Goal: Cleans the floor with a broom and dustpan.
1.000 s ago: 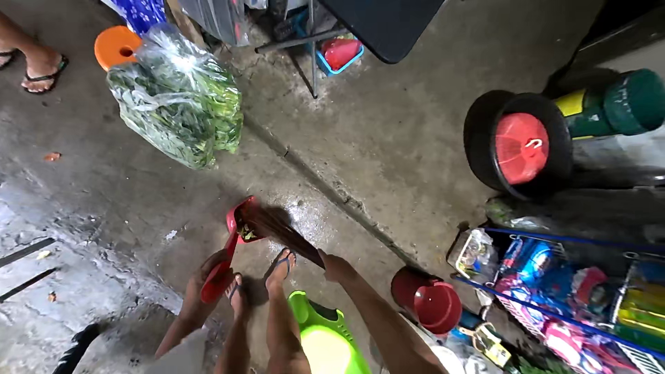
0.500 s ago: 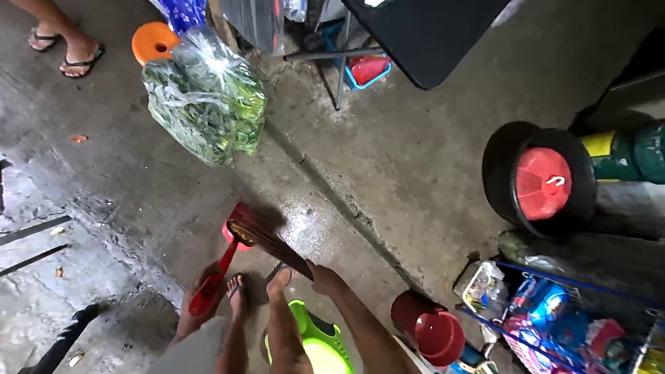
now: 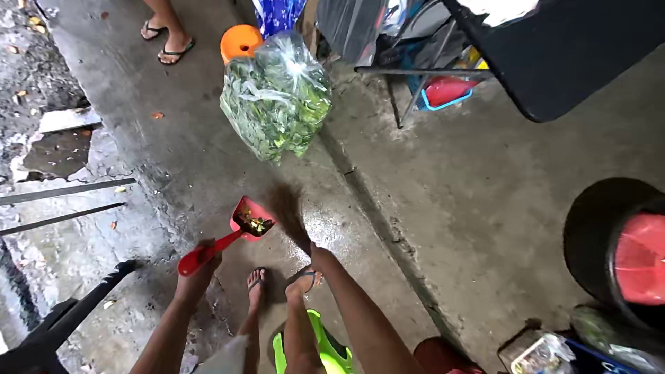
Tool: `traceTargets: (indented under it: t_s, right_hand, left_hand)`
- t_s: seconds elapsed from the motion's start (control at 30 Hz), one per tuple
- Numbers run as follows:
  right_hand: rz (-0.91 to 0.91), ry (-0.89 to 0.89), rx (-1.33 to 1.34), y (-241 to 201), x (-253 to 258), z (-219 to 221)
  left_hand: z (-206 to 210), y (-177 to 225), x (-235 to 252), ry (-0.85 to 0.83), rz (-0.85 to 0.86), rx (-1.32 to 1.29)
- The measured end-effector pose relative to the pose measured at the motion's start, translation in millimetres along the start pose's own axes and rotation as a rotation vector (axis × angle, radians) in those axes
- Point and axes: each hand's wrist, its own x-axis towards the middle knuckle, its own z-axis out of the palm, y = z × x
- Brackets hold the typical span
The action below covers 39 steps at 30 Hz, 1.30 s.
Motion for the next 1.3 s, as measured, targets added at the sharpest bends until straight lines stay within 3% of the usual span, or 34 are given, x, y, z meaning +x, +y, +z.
traceTargets:
  t_s: [0.13, 0.23, 0.33, 0.4, 0.47, 0.53, 0.6, 0.73, 0.9, 1.03, 1.1, 1.3]
  right_hand:
    - [-0.087, -0.045, -0.027, 14, -54, 10]
    - [-0.032, 0.068, 0.108, 46, -88, -11]
    - [0.114, 0.219, 0.275, 58, -65, -31]
    - [0.163, 0.254, 0.366, 43, -29, -22]
    - [0.119, 0.142, 0.338, 13, -12, -3]
    - [0.024, -0.019, 0.199, -15, -16, 16]
    - [-0.046, -0.067, 0.119, -27, -34, 23]
    - [-0.153, -0.004, 0.098, -41, -70, -7]
    - [-0.154, 0.142, 0.014, -100, 8, -93]
    - [-0.11, 0.036, -0.246, -139, 42, -94]
    - [-0.158, -0.066, -0.312, -136, 28, -81]
    - [-0.44, -0.184, 0.042, -89, -23, -94]
  left_hand:
    - [-7, 7, 9, -0.116, -0.059, 0.091]
    - [-8, -5, 4, -0.087, -0.046, 0.061]
    - [-10, -10, -4, -0.073, -0.059, 0.054]
    - [-10, -9, -7, -0.065, -0.079, 0.069]
    - [-11, -14, -9, -0.032, -0.069, 0.032]
    - [-15, -19, -16, 0.042, -0.068, -0.067]
    - [-20, -26, -30, 0.132, -0.081, -0.182]
    - [-29, -33, -60, 0.339, -0.096, -0.258]
    - [-31, -38, -55, 0.493, -0.162, -0.264]
    - [-33, -29, -22, 0.478, -0.237, -0.199]
    - [-37, -25, -14, 0.468, -0.289, -0.178]
    - [-44, -25, -28, 0.687, -0.308, -0.239]
